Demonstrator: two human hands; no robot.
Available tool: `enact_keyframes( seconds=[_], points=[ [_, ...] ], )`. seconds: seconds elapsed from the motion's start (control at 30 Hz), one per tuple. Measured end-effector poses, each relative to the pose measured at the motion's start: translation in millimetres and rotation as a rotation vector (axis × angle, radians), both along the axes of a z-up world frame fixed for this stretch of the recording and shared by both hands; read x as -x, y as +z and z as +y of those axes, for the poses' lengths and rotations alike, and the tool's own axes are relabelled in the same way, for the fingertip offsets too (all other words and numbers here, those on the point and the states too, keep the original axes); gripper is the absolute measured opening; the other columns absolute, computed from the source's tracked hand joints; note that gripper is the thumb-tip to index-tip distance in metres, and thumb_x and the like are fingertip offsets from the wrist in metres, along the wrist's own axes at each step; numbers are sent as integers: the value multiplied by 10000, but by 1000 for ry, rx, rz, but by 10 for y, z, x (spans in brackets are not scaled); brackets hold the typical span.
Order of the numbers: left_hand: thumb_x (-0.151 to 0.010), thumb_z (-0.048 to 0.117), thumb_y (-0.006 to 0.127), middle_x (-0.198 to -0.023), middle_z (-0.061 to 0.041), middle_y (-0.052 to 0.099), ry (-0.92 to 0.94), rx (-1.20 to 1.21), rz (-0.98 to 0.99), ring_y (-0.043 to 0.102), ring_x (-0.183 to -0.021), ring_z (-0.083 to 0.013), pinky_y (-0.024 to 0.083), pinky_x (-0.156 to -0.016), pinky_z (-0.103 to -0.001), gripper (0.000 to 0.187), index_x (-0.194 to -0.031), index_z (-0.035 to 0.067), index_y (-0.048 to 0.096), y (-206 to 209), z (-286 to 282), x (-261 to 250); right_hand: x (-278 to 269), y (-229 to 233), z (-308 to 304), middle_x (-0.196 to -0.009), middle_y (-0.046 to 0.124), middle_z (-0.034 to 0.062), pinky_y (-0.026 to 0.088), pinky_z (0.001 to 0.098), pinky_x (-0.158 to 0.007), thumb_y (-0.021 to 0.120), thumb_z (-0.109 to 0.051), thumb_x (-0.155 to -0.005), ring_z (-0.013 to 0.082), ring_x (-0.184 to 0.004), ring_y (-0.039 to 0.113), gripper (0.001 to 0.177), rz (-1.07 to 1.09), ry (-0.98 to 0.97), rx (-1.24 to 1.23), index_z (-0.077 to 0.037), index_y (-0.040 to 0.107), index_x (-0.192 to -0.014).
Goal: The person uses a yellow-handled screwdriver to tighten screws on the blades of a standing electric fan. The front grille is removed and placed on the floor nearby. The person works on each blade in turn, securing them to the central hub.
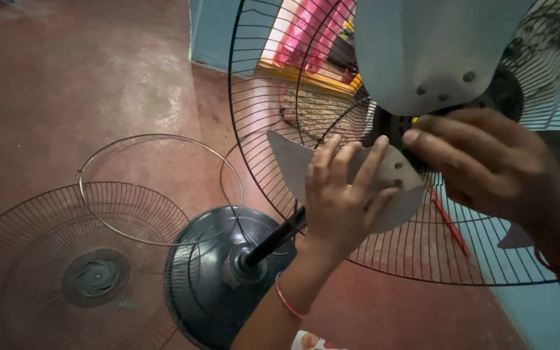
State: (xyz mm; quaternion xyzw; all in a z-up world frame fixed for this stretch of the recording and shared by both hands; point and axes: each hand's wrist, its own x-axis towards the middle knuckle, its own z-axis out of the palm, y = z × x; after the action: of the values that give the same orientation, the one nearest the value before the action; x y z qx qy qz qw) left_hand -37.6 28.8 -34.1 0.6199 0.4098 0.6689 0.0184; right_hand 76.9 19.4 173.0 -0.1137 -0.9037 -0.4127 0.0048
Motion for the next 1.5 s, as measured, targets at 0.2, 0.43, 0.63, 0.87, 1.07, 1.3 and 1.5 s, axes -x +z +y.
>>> enact_keyframes(
  seconds=[0.2, 0.43, 0.63, 0.87, 1.07, 1.3, 1.5],
  points=[
    [-984, 519, 676, -1427, -114, 547, 13, 8, 8, 423, -1463, -352, 327, -1241, -531, 634, -1533, 238, 528, -36, 17, -45, 71, -50, -93, -1071, 727, 130, 617, 373, -825, 797, -147, -835, 272, -960, 716, 402, -96, -86, -29, -50, 701, -1213],
    [-983, 519, 681, -1414, -128, 556, -28, 2, -29, 422, -1459, -371, 335, -1220, -538, 647, -1545, 245, 512, -70, -8, -42, 139, -33, -68, -1069, 728, 118, 623, 399, -854, 805, -160, -799, 301, -1020, 722, 436, -67, -202, -13, -54, 697, -1208],
    [-965, 490, 713, -1418, -131, 556, -37, 3, -23, 411, -1478, -378, 323, -1248, -547, 660, -1545, 249, 511, -72, -20, -40, 165, -2, -45, -991, 712, 179, 619, 403, -727, 737, -67, -898, 307, -908, 721, 333, 77, -176, 29, -13, 650, -1215],
    [-960, 460, 729, -1425, -130, 553, -34, 14, -24, 405, -1484, -381, 320, -1241, -536, 673, -1555, 252, 493, -51, -51, 13, 285, -41, -106, -984, 722, 185, 609, 392, -689, 699, 16, -913, 301, -879, 729, 310, 145, -202, 7, 23, 633, -1216],
    [-965, 448, 732, -1445, -133, 541, -44, 14, -40, 399, -1489, -376, 322, -1253, -535, 671, -1560, 252, 491, -42, -79, 13, 334, -120, -269, -1020, 751, 141, 622, 374, -787, 769, -123, -790, 300, -960, 722, 376, -21, -162, -104, -33, 710, -1151],
    [-935, 435, 734, -1447, -137, 539, -46, 50, -32, 386, -1490, -389, 327, -1223, -556, 681, -1545, 252, 493, -2, -130, 20, 302, -52, -255, -1005, 748, 159, 625, 360, -778, 794, -80, -818, 274, -944, 718, 334, -130, -203, -203, -11, 724, -1137],
    [-954, 446, 714, -1450, -155, 532, -55, 69, -9, 382, -1495, -392, 330, -1212, -558, 673, -1554, 252, 479, 7, -125, -32, 312, -14, -217, -939, 723, 151, 618, 381, -742, 776, -178, -843, 289, -880, 722, 374, -18, -317, -122, 22, 678, -1143]
  ],
)
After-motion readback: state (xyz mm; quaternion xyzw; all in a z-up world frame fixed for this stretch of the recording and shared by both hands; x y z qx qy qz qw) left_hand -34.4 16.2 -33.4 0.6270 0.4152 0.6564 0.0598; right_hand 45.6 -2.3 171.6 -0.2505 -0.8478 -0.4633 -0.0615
